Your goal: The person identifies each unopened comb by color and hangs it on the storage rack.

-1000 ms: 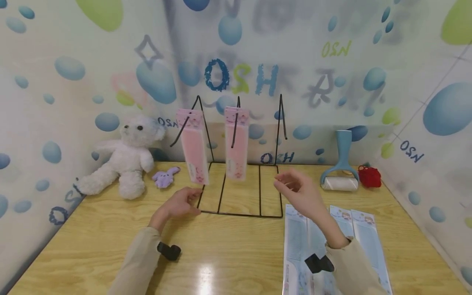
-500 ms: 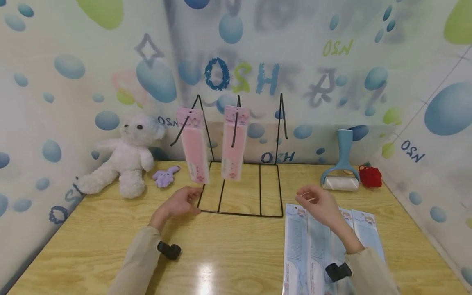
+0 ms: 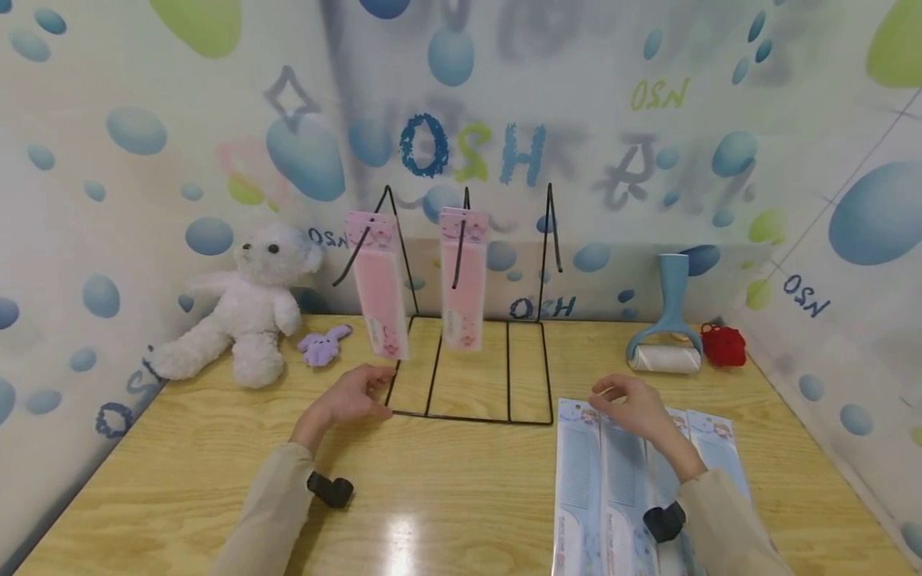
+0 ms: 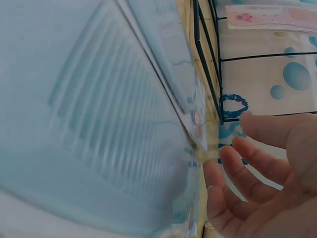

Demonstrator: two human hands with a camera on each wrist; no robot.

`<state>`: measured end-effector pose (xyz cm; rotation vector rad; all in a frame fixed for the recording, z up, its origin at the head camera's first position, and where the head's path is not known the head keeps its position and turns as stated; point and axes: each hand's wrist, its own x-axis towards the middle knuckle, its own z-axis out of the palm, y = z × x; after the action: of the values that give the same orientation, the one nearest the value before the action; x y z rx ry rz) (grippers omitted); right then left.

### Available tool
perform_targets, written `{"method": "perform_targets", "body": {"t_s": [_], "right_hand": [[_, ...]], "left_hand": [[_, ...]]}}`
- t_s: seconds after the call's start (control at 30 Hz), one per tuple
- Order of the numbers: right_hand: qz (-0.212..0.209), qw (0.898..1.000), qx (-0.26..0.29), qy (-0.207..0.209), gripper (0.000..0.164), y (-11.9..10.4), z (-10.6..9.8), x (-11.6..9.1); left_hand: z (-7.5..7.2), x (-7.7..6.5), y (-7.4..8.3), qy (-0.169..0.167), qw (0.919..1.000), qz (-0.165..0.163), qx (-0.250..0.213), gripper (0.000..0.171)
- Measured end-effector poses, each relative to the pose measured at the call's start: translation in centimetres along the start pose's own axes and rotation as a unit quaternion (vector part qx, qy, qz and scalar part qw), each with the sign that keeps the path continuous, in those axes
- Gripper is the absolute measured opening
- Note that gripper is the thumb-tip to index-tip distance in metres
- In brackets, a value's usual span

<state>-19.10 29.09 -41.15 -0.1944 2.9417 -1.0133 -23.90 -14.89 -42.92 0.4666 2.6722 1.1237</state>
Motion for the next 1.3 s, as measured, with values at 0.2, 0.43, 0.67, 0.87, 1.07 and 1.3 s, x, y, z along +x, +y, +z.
{"method": "perform_targets", "body": {"t_s": [0.2,0.43,0.67,0.87,1.07,1.3], "right_hand": [[0.002,0.999,-0.026,-0.024,0.029,0.7,0.2,0.8],[0.002,0.998,-0.047,-0.049,0.042,0.7,0.2,1.3],[0.024,0.996,-0.051,-0.065,0.04,0.4,0.4,1.6],[0.032,0.996,-0.055,-0.066,0.035,0.0,0.5,1.6],[0.034,0.995,-0.069,-0.058,0.033,-0.2,0.5,1.5],[0.029,0.996,-0.07,-0.049,0.03,-0.3,0.6,1.2]], "left_hand": [[0.0,0.0,-0.1,-0.001,1.0,0.001,-0.002,0.066],[0.0,0.1,-0.3,0.003,1.0,0.001,-0.002,0.066],[0.1,0.2,-0.6,0.002,1.0,0.003,-0.006,0.067],[0.1,0.2,-0.7,0.001,1.0,0.004,-0.001,0.067],[0.1,0.2,-0.5,0.003,1.0,0.005,0.003,0.067],[0.0,0.1,-0.5,0.005,0.9999,0.01,0.001,0.067]]}}
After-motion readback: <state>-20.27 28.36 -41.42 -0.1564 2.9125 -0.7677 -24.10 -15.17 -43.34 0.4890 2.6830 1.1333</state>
